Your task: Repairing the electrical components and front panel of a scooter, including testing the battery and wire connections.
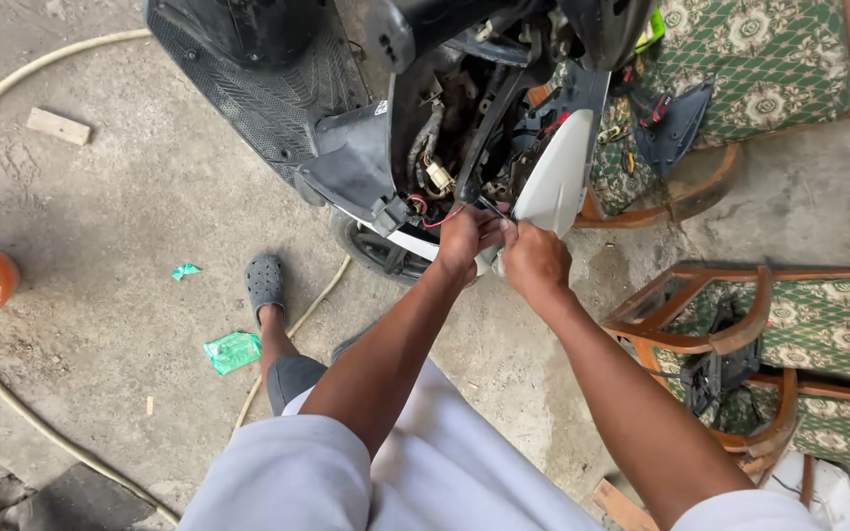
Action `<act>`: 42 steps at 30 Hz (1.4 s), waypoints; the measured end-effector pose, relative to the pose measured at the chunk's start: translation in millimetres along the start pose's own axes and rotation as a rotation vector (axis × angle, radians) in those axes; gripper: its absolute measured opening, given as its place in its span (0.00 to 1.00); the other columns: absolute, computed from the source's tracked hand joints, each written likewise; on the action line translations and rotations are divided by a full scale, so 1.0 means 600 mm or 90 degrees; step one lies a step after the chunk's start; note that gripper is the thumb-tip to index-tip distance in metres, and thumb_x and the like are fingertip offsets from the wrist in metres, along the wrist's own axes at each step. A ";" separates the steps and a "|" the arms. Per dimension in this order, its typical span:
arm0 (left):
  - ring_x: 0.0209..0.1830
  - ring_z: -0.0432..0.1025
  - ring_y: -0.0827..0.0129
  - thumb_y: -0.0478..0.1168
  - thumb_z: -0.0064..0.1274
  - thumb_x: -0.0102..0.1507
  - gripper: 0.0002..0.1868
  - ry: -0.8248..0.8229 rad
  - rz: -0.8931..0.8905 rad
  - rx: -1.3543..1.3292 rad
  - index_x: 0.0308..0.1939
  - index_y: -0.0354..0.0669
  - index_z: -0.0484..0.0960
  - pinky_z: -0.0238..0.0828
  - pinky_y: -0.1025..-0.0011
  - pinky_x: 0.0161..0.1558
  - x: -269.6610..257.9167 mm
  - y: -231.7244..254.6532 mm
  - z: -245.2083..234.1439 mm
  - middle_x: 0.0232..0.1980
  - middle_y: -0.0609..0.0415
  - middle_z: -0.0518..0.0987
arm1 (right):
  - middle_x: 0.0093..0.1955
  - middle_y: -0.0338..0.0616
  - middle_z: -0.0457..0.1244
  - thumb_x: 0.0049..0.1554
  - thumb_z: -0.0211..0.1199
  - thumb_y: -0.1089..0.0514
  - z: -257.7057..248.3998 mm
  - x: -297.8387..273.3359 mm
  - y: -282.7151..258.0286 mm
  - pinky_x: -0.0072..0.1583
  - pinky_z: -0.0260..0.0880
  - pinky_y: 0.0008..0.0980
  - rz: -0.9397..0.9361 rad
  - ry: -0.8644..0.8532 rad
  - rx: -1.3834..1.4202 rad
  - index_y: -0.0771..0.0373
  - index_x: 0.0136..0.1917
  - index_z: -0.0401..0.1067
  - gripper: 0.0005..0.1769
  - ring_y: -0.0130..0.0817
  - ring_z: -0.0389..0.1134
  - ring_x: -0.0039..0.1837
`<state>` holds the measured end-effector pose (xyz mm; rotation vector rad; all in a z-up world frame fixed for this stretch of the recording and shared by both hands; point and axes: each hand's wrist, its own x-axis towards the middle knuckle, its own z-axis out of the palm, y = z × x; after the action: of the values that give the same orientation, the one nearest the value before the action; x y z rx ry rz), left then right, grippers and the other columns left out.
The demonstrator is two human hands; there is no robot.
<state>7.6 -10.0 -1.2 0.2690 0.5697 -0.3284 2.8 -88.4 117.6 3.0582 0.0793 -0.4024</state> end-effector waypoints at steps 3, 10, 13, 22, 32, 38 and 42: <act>0.46 0.78 0.58 0.32 0.31 0.64 0.18 0.001 0.033 0.035 0.57 0.39 0.70 0.78 0.63 0.52 -0.023 0.020 0.005 0.55 0.41 0.80 | 0.42 0.60 0.69 0.68 0.49 0.44 -0.011 -0.008 0.004 0.50 0.69 0.58 -0.036 -0.007 0.005 0.61 0.49 0.76 0.22 0.64 0.71 0.47; 0.53 0.77 0.56 0.38 0.35 0.69 0.20 0.014 0.012 0.042 0.58 0.27 0.74 0.77 0.63 0.55 0.023 -0.025 -0.035 0.57 0.36 0.79 | 0.41 0.58 0.69 0.67 0.50 0.46 -0.054 -0.038 -0.046 0.49 0.68 0.56 -0.005 -0.010 0.046 0.59 0.52 0.74 0.18 0.62 0.71 0.47; 0.55 0.77 0.52 0.40 0.32 0.70 0.23 0.010 0.024 0.012 0.58 0.23 0.74 0.77 0.62 0.56 0.007 -0.017 -0.023 0.58 0.35 0.79 | 0.42 0.58 0.69 0.68 0.50 0.46 -0.078 -0.042 -0.050 0.50 0.68 0.57 -0.030 -0.007 0.031 0.61 0.49 0.75 0.20 0.62 0.70 0.48; 0.57 0.74 0.56 0.39 0.31 0.67 0.34 0.070 0.031 0.013 0.78 0.62 0.47 0.75 0.60 0.53 -0.031 0.006 0.015 0.60 0.43 0.77 | 0.44 0.57 0.71 0.64 0.56 0.48 -0.129 -0.002 -0.059 0.52 0.70 0.55 -0.051 -0.029 -0.050 0.59 0.48 0.80 0.17 0.59 0.72 0.48; 0.56 0.76 0.57 0.49 0.32 0.72 0.31 0.049 0.032 0.031 0.68 0.24 0.67 0.78 0.60 0.52 0.021 -0.016 -0.010 0.60 0.41 0.79 | 0.48 0.59 0.71 0.62 0.62 0.47 -0.144 0.056 -0.088 0.54 0.72 0.53 -0.071 -0.076 -0.163 0.59 0.48 0.82 0.15 0.61 0.72 0.52; 0.56 0.75 0.56 0.61 0.29 0.73 0.37 0.070 0.014 0.049 0.68 0.30 0.66 0.76 0.60 0.52 0.014 -0.011 -0.002 0.61 0.40 0.78 | 0.48 0.60 0.71 0.61 0.62 0.47 -0.132 0.059 -0.092 0.54 0.72 0.53 -0.065 -0.079 -0.210 0.60 0.48 0.82 0.16 0.61 0.72 0.52; 0.52 0.76 0.60 0.59 0.28 0.74 0.31 0.086 0.017 0.052 0.66 0.37 0.69 0.76 0.62 0.47 0.019 -0.015 0.004 0.58 0.42 0.79 | 0.48 0.62 0.71 0.57 0.65 0.51 -0.124 0.077 -0.093 0.54 0.73 0.52 -0.074 -0.061 -0.245 0.64 0.47 0.82 0.14 0.60 0.73 0.52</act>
<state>14.6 -21.7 -7.4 0.3789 0.6856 -0.3102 63.1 -26.3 175.0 2.6587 0.2951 -0.4762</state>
